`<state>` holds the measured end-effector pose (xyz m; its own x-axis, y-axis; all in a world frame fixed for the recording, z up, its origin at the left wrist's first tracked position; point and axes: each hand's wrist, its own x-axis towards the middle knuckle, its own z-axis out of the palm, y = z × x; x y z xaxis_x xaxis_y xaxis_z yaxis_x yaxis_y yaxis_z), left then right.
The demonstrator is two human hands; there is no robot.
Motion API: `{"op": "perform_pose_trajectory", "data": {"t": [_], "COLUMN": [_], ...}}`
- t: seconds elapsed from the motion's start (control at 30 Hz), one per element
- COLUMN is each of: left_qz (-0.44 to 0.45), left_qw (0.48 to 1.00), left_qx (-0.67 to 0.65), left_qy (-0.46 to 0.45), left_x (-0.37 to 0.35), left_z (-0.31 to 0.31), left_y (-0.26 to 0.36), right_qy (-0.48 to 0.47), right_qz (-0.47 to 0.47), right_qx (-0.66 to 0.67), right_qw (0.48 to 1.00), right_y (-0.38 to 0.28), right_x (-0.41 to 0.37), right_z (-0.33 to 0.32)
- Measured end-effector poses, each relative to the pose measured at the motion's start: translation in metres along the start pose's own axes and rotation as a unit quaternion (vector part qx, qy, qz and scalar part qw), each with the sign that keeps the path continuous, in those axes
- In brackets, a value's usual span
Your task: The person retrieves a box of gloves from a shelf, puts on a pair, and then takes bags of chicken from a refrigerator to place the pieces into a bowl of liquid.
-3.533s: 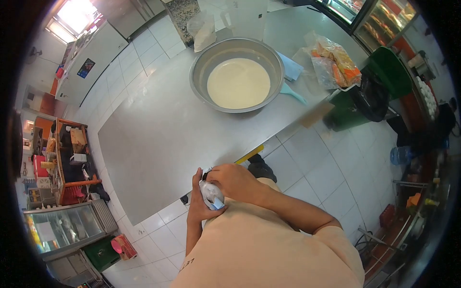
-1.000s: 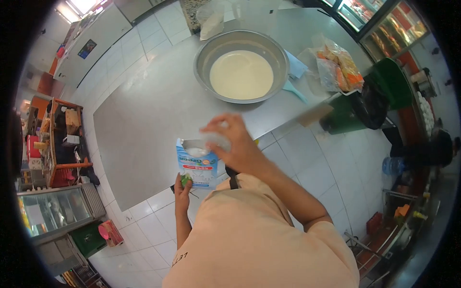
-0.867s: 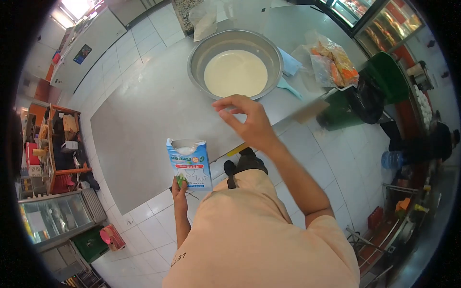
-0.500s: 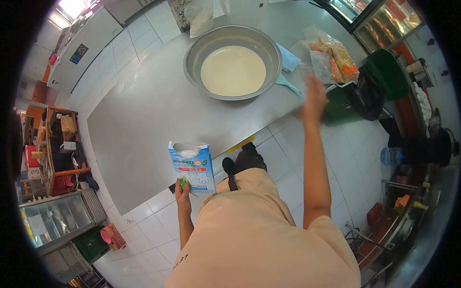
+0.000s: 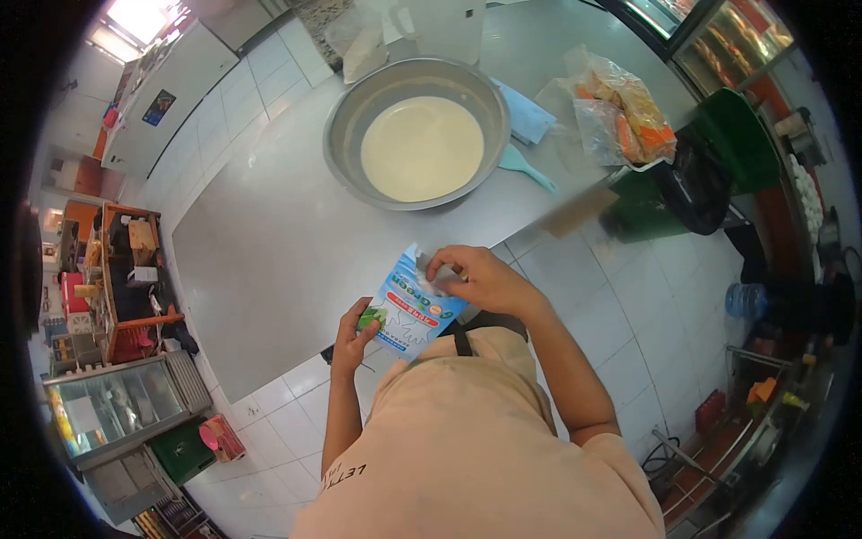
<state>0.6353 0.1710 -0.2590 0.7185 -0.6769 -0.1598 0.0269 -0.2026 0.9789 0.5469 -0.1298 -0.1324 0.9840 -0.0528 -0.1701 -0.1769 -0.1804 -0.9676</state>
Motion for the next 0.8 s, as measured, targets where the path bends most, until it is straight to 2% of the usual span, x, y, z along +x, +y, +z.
{"op": "perform_pose_trajectory", "data": {"t": [0.03,0.1,0.17,0.23,0.3,0.33,0.4,0.53,0.63,0.8], "left_qz": [0.001,-0.031,-0.047,-0.065,0.014,0.018,0.115,0.174,0.177,0.169], "left_qw": [1.0,0.996,0.994,0.992,0.986,0.986,0.966,0.944,0.931,0.932], "left_qx": [0.0,-0.04,-0.018,0.008,0.125,0.126,0.177,0.241,0.29,0.309], "left_qy": [-0.005,-0.078,-0.094,-0.11,-0.106,-0.11,-0.147,-0.145,-0.131,-0.081], "left_x": [0.011,0.034,0.057,0.08,0.1,0.109,0.122,0.131,0.133,0.13], "left_z": [0.007,0.027,0.055,0.089,0.131,0.154,0.2,0.269,0.298,0.309], "left_y": [0.01,0.046,0.07,0.08,0.084,0.093,0.117,0.132,0.135,0.14], "right_qy": [0.009,0.038,0.069,0.147,0.188,0.222,0.258,0.335,0.334,0.253], "right_qz": [0.022,0.037,0.05,0.095,0.101,0.106,0.1,0.072,0.061,0.097], "right_qx": [-0.034,-0.048,-0.064,-0.05,-0.011,0.026,0.031,0.004,0.016,0.0], "right_qw": [0.999,0.997,0.994,0.983,0.977,0.969,0.96,0.939,0.94,0.963], "right_y": [-0.001,0.0,0.004,0.013,0.03,0.041,0.066,0.09,0.092,0.086], "right_x": [-0.007,-0.023,-0.04,-0.058,-0.073,-0.079,-0.089,-0.11,-0.121,-0.129], "right_z": [-0.011,-0.029,-0.05,-0.068,-0.083,-0.091,-0.108,-0.143,-0.162,-0.183]}}
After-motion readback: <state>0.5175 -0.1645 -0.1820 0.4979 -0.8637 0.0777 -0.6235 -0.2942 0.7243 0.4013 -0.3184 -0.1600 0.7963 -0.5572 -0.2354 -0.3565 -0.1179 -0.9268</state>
